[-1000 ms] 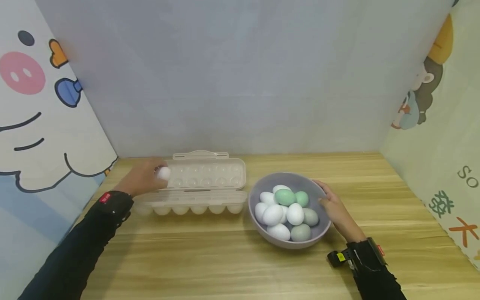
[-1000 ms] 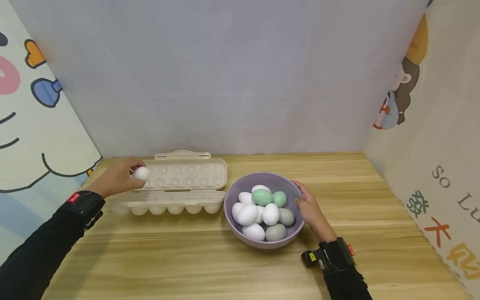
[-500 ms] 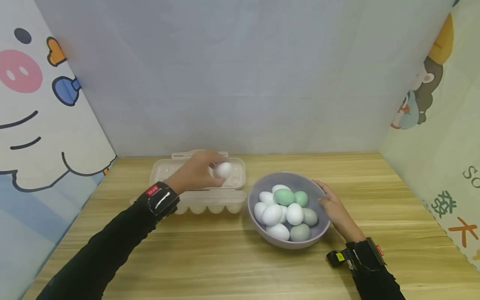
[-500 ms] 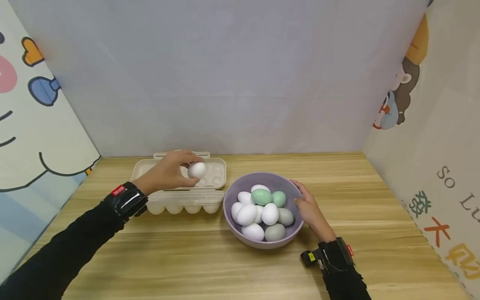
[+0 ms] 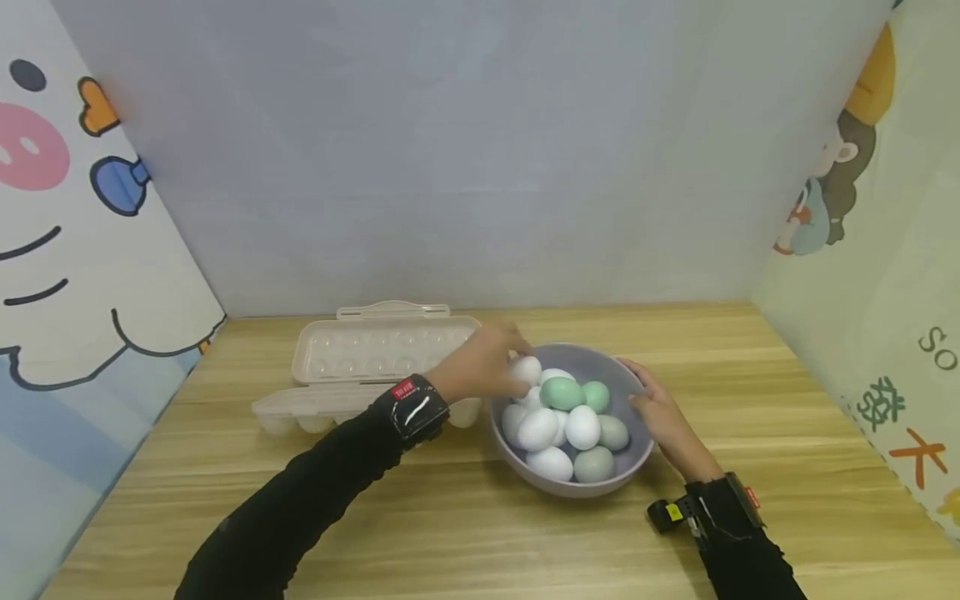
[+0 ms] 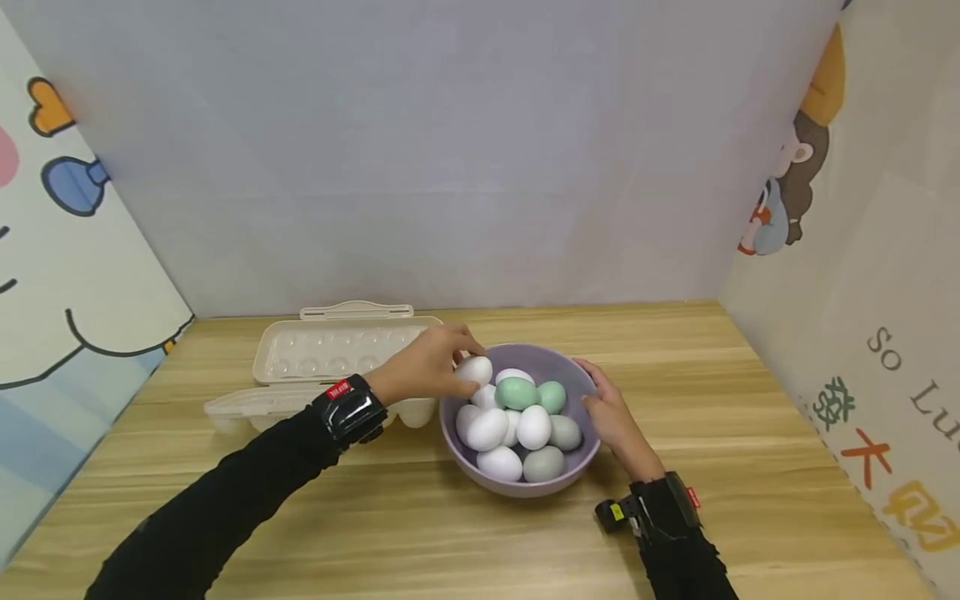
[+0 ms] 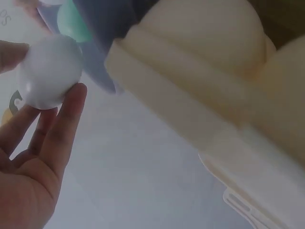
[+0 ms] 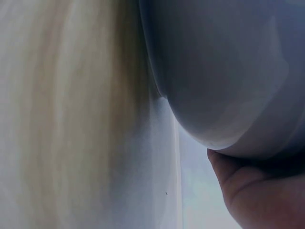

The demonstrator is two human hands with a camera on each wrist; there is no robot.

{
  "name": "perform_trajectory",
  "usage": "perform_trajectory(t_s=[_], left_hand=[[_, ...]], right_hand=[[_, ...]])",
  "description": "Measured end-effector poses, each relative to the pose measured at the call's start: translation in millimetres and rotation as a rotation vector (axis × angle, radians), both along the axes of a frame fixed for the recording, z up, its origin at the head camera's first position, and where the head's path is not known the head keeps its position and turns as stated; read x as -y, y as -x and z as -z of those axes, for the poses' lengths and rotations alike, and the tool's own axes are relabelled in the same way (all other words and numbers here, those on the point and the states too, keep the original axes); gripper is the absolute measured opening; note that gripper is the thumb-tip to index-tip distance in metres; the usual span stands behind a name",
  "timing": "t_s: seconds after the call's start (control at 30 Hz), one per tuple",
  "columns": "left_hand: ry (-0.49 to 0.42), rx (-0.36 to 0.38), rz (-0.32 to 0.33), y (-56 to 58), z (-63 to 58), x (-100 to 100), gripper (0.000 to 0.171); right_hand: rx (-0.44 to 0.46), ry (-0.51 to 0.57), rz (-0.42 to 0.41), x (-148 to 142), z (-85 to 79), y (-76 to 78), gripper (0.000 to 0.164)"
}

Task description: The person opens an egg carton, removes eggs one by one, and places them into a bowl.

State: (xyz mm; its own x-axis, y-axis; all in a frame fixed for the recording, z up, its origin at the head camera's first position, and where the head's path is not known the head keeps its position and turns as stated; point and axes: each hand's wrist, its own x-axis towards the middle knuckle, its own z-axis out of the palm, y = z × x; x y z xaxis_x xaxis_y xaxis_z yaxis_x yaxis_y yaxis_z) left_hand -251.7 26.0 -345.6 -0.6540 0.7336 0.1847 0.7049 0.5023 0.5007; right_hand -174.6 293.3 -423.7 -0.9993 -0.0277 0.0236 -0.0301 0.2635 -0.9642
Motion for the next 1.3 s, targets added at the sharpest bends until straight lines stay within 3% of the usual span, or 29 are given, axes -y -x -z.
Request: perform_trajectory(t_s=[0.17, 0.4, 0.53, 0.77, 1.13, 1.3], left_hand=[[0.058, 0.014, -0.055, -0.9, 8.8, -8, 0.034], [0.091, 0.025, -0.092, -7.5, 12.5, -9, 0.032], [0.111, -0.042, -0.097, -9.2, 17.5, -9, 0.032], [0.187, -0.221, -0.084, -9.8, 26.3, -10, 0.028], [0.194, -0.277, -0.101, -20.6, 25.9, -11, 0.032], [0.172, -0.383, -0.138, -34.3, 18.1, 9, 0.030]], right_hand=[[-0.015, 0.008, -0.005, 3, -1.6, 0.9, 0.057], [-0.007, 0.002, -0.004, 5, -1.5, 2.2, 0.058], [-0.004, 0.003, -0.004, 6, -0.9, 2.6, 0.059], [0.000, 0.000, -0.007, 5, -0.7, 1.5, 0.058], [-0.019, -0.010, -0.008, 2, 0.5, 0.0, 0.058], [-0.004, -0.004, -0.010, 3, 2.7, 2.0, 0.058]])
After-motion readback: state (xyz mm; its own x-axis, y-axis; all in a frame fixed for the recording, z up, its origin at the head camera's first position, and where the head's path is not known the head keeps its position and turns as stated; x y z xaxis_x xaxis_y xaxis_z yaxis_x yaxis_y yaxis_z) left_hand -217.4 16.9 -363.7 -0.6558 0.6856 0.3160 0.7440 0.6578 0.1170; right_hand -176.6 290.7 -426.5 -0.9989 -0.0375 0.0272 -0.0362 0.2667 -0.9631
